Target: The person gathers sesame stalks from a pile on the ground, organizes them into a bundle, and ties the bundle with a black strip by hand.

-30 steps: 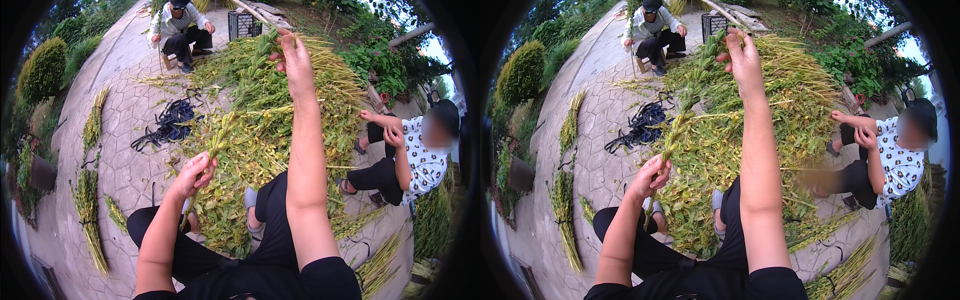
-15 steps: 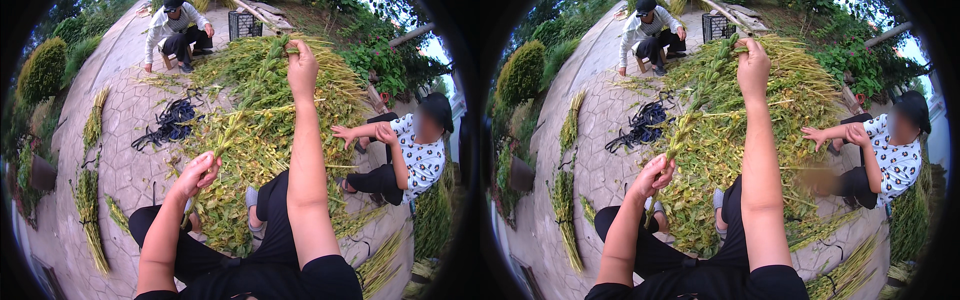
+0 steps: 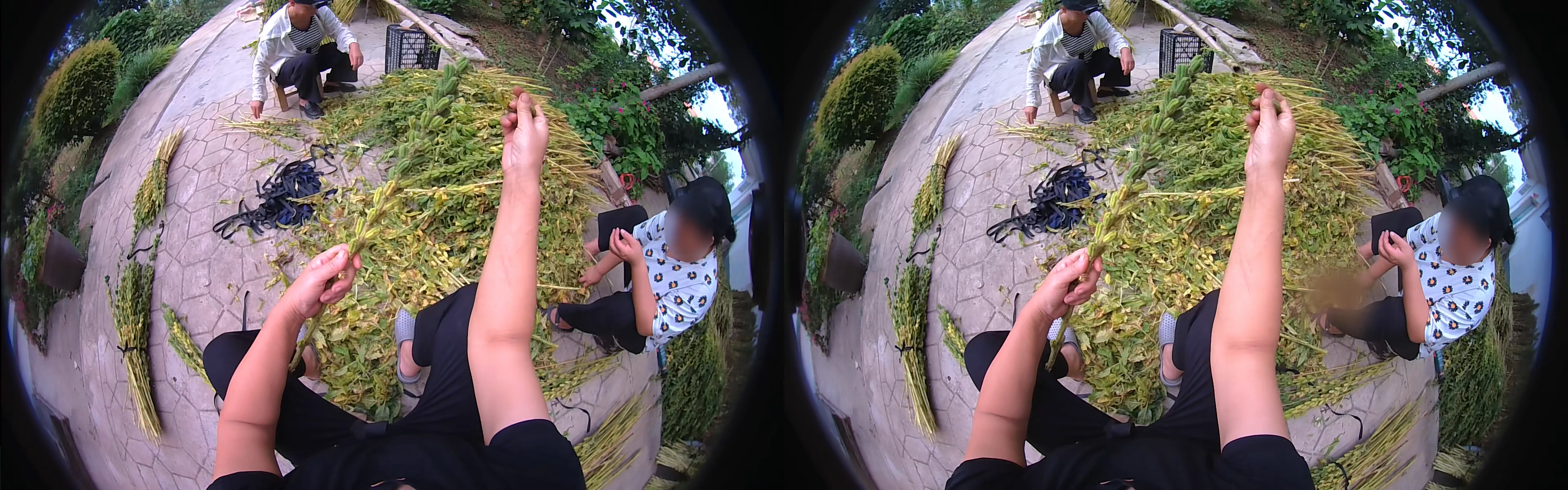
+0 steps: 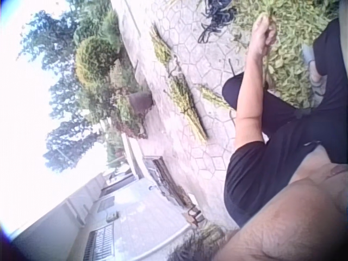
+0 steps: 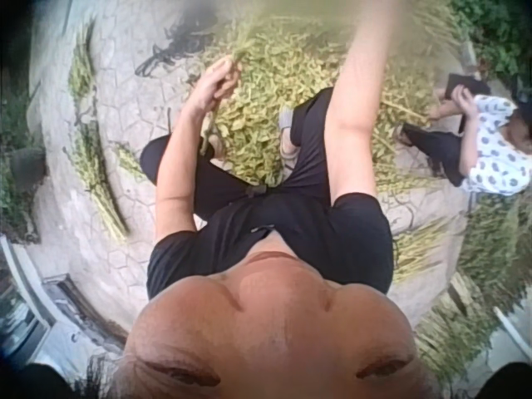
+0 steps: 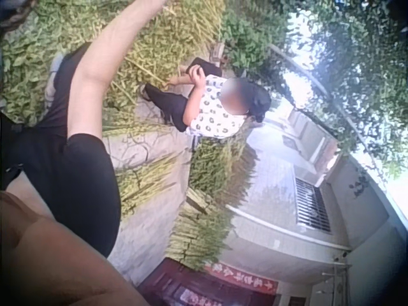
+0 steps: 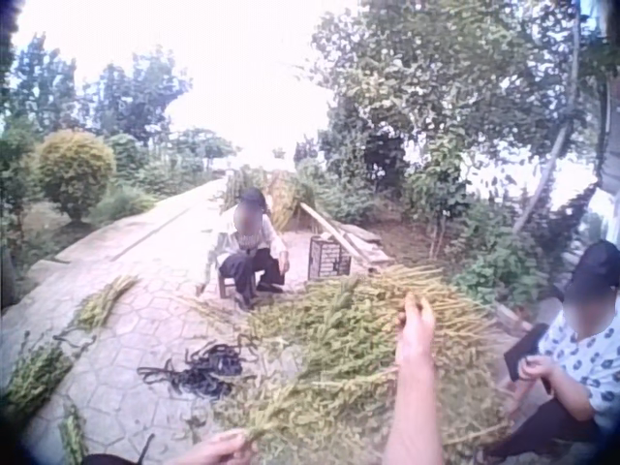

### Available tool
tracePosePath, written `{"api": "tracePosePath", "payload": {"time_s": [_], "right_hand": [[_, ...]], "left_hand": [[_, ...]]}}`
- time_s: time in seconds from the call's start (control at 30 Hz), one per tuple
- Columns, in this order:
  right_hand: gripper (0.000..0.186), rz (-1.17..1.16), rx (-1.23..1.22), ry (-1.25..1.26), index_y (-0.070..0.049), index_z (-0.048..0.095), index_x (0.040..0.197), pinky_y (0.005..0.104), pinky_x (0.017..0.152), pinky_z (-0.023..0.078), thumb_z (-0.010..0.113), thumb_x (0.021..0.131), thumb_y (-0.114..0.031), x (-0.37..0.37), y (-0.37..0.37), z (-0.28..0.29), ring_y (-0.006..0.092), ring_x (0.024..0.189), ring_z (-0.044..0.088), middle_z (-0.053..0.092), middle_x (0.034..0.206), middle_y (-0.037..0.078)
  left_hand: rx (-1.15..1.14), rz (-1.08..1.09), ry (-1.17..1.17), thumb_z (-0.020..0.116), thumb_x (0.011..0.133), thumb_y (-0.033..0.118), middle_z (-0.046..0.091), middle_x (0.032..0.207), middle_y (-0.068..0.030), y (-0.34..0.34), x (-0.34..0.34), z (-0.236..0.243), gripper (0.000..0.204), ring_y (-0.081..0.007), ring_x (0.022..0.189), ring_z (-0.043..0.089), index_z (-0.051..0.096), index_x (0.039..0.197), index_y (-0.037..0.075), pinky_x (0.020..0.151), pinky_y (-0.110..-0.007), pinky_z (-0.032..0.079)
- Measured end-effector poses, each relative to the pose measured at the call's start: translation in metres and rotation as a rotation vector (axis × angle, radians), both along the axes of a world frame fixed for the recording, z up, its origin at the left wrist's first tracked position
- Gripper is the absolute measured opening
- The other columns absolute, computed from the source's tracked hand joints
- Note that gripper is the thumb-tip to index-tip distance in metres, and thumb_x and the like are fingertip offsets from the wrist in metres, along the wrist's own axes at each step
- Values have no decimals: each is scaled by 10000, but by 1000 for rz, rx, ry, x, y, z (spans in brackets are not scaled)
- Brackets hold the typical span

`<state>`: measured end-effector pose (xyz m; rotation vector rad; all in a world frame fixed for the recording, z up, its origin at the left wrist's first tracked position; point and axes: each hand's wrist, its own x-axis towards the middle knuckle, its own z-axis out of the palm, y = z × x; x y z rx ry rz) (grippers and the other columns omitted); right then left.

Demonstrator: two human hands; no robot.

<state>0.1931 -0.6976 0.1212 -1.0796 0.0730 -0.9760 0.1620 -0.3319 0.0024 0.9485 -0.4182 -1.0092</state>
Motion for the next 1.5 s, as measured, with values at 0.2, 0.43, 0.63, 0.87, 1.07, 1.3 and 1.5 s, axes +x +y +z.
{"api": "tracePosePath", "payload": {"time_s": [0.2,0.43,0.63,0.87,1.07,1.3,1.5], "right_hand": [[275,-15,-383,150,-35,672,1124,180,569,393,653,927,-227,8,42,10,25,633,474,610,800,-34],[164,-431,-824,232,-55,687,1004,289,605,453,674,887,-168,9,47,9,138,660,577,661,818,37],[105,-669,-1097,300,-27,584,889,371,637,483,647,845,-98,4,54,11,256,724,637,650,840,106],[105,-587,-567,314,-49,617,914,256,552,419,627,903,-153,-2,0,0,77,592,506,614,712,15],[295,-96,-631,244,-28,628,1076,230,612,492,668,913,-271,4,32,2,61,689,597,646,864,7],[155,-337,-698,148,-11,614,972,264,631,500,680,882,-120,8,52,6,105,694,630,681,855,61],[119,-647,-987,173,-24,576,903,345,653,509,667,851,-81,5,50,6,238,721,650,662,833,109]], "left_hand": [[-3,-30,36,431,1017,388,398,558,36,-3,0,-7,327,-27,376,250,518,1015,73,359,-178,204],[-1,-24,24,428,1018,391,396,556,35,-7,1,-3,330,-29,374,248,519,1014,74,357,-179,198],[4,0,10,434,1015,393,394,552,34,-9,0,-4,335,-31,373,252,515,1002,68,359,-182,201],[44,6,-4,439,1012,398,397,553,32,-3,-2,-5,337,-31,376,252,511,1005,69,369,-184,207],[36,-16,11,437,1014,393,398,556,33,-9,0,-6,333,-29,377,250,517,1007,70,368,-184,204],[32,-1,21,431,1018,380,397,557,34,-15,-1,-5,323,-28,375,252,516,1010,69,367,-182,202],[35,-2,11,428,1020,383,394,557,37,-13,-2,-3,325,-26,378,255,515,1013,70,369,-176,204]]}}
